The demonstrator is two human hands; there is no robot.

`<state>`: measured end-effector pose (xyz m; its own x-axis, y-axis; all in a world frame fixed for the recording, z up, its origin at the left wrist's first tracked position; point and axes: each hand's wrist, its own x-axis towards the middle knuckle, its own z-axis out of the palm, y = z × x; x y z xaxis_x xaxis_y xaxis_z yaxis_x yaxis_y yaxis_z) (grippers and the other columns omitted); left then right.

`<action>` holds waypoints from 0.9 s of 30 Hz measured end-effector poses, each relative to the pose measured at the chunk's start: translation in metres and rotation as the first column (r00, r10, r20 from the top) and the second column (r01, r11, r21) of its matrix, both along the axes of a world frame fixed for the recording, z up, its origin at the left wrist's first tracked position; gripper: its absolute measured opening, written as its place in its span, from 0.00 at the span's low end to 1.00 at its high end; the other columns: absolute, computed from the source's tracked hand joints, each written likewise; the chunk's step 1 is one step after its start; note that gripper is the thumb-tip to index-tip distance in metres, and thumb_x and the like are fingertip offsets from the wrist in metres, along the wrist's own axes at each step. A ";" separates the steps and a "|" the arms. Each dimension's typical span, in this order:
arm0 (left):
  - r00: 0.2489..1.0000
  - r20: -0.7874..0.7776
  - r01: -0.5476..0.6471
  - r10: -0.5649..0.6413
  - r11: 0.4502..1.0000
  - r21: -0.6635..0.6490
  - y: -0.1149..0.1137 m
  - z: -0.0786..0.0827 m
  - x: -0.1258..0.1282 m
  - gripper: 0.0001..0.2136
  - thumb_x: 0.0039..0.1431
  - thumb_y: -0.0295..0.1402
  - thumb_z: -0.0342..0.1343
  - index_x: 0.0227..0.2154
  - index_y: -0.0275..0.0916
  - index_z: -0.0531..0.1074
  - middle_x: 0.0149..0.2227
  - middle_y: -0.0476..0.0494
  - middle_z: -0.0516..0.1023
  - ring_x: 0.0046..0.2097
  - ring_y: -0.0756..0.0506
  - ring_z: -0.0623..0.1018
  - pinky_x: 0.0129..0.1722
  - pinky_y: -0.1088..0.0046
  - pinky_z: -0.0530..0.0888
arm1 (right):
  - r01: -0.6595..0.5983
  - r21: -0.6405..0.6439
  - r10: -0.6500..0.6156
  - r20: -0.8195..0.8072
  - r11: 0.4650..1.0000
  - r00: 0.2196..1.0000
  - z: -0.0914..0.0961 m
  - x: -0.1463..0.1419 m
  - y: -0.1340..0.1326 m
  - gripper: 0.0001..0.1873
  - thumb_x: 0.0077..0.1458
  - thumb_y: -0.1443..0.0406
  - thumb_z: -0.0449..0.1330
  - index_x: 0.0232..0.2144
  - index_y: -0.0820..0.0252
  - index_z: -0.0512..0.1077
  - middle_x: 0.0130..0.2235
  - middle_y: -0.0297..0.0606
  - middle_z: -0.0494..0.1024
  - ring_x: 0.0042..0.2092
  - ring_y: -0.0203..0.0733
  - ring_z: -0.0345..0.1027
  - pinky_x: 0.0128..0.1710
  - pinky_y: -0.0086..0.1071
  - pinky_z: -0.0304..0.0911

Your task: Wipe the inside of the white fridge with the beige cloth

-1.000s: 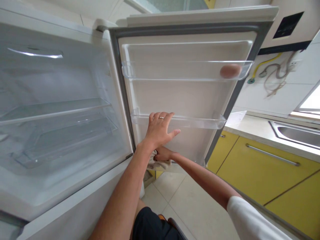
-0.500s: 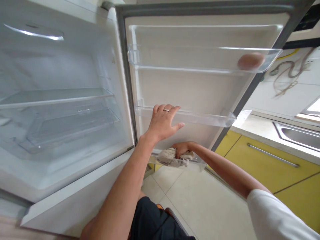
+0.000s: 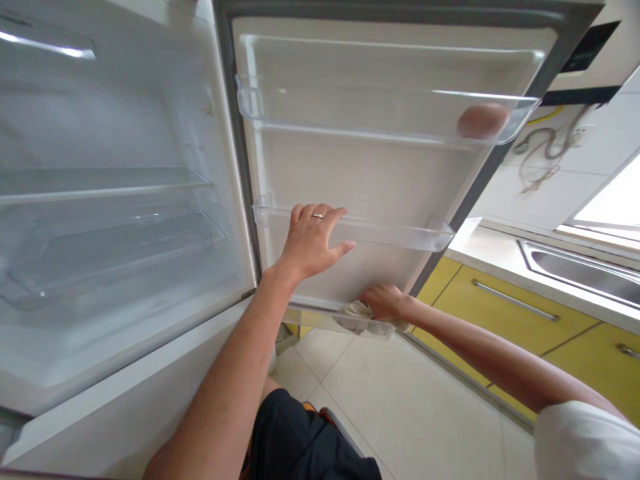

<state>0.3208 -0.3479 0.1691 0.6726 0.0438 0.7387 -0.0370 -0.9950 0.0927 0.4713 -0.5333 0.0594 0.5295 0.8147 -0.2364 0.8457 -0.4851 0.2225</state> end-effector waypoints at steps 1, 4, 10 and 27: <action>1.000 0.008 -0.001 0.001 1.000 -0.002 -0.001 0.000 0.000 0.26 0.60 0.47 0.60 0.59 0.43 0.70 0.55 0.41 0.77 0.57 0.36 0.71 0.62 0.54 0.58 | -0.017 0.001 0.017 0.040 1.000 0.999 -0.003 -0.003 -0.001 0.16 0.55 0.72 0.59 0.45 0.60 0.78 0.45 0.52 0.82 0.49 0.56 0.77 0.47 0.43 0.71; 0.999 0.034 -0.009 0.010 0.999 -0.032 -0.002 0.001 0.001 0.24 0.61 0.46 0.60 0.57 0.43 0.72 0.50 0.41 0.79 0.54 0.36 0.72 0.60 0.54 0.59 | -0.029 0.036 0.025 0.127 0.999 0.992 -0.011 -0.005 0.000 0.19 0.64 0.71 0.48 0.48 0.60 0.76 0.48 0.55 0.80 0.50 0.57 0.77 0.46 0.45 0.71; 0.998 0.057 -0.007 0.010 0.998 -0.065 -0.003 0.002 0.007 0.22 0.60 0.45 0.60 0.55 0.44 0.74 0.44 0.42 0.81 0.51 0.36 0.72 0.58 0.54 0.60 | -0.030 0.079 0.018 0.148 0.996 0.989 -0.024 0.003 0.004 0.19 0.66 0.68 0.46 0.49 0.58 0.75 0.51 0.53 0.77 0.51 0.55 0.75 0.47 0.43 0.70; 0.998 0.052 -0.032 0.036 0.996 -0.082 -0.003 0.001 -0.003 0.21 0.58 0.44 0.61 0.54 0.47 0.75 0.42 0.45 0.80 0.49 0.37 0.72 0.59 0.53 0.60 | 0.019 0.455 0.119 -0.272 0.890 0.955 -0.050 -0.048 0.131 0.19 0.49 0.71 0.59 0.46 0.65 0.74 0.51 0.51 0.79 0.50 0.51 0.74 0.48 0.36 0.66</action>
<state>0.3182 -0.3514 0.1701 0.6296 0.1273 0.7664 -0.0105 -0.9850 0.1722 0.4229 -0.4021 0.0092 0.4508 0.8922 0.0267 0.8645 -0.4289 -0.2623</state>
